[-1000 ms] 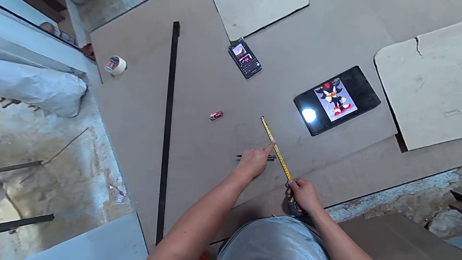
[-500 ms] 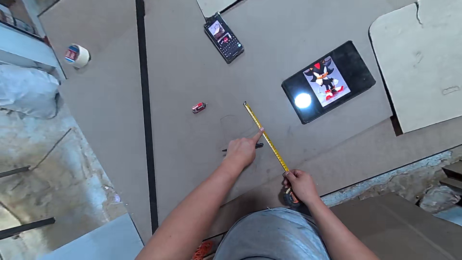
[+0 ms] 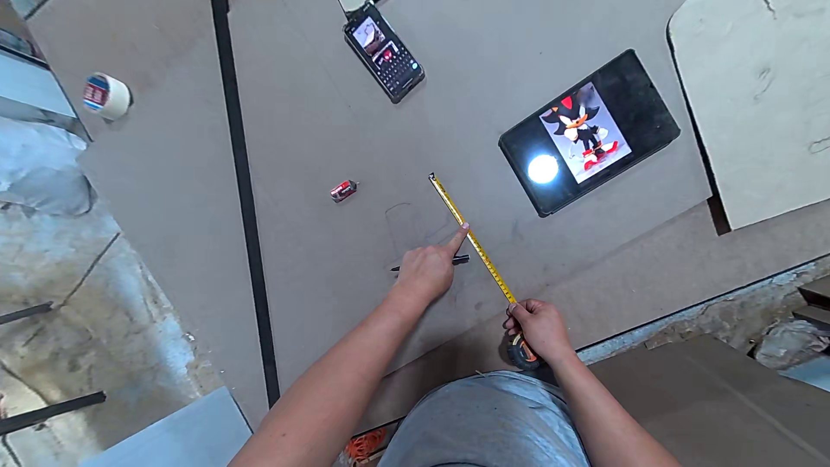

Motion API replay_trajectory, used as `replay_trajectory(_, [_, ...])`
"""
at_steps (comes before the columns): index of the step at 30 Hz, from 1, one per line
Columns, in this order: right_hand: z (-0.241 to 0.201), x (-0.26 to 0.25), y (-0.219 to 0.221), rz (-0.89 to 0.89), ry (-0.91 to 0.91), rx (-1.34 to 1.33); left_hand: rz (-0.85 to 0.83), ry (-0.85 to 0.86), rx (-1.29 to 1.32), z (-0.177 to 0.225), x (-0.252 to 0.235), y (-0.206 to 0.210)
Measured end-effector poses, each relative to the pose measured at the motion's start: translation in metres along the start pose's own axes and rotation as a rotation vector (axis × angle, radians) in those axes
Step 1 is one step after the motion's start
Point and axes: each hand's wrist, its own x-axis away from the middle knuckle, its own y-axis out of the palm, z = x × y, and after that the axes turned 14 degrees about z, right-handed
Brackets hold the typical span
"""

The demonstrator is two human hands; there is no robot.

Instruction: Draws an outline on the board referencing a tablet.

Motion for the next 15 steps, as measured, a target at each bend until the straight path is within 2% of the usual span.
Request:
replay_trajectory(11, [0.0027,0.0003,-0.0042,-0.006,-0.01,-0.03,0.046,0.073,0.022,-0.005,0.0024,0.005])
replay_trajectory(15, [0.0018,-0.0011,-0.0028,-0.005,0.007,-0.019,0.108,-0.01,0.169,-0.0084,0.0035,-0.0047])
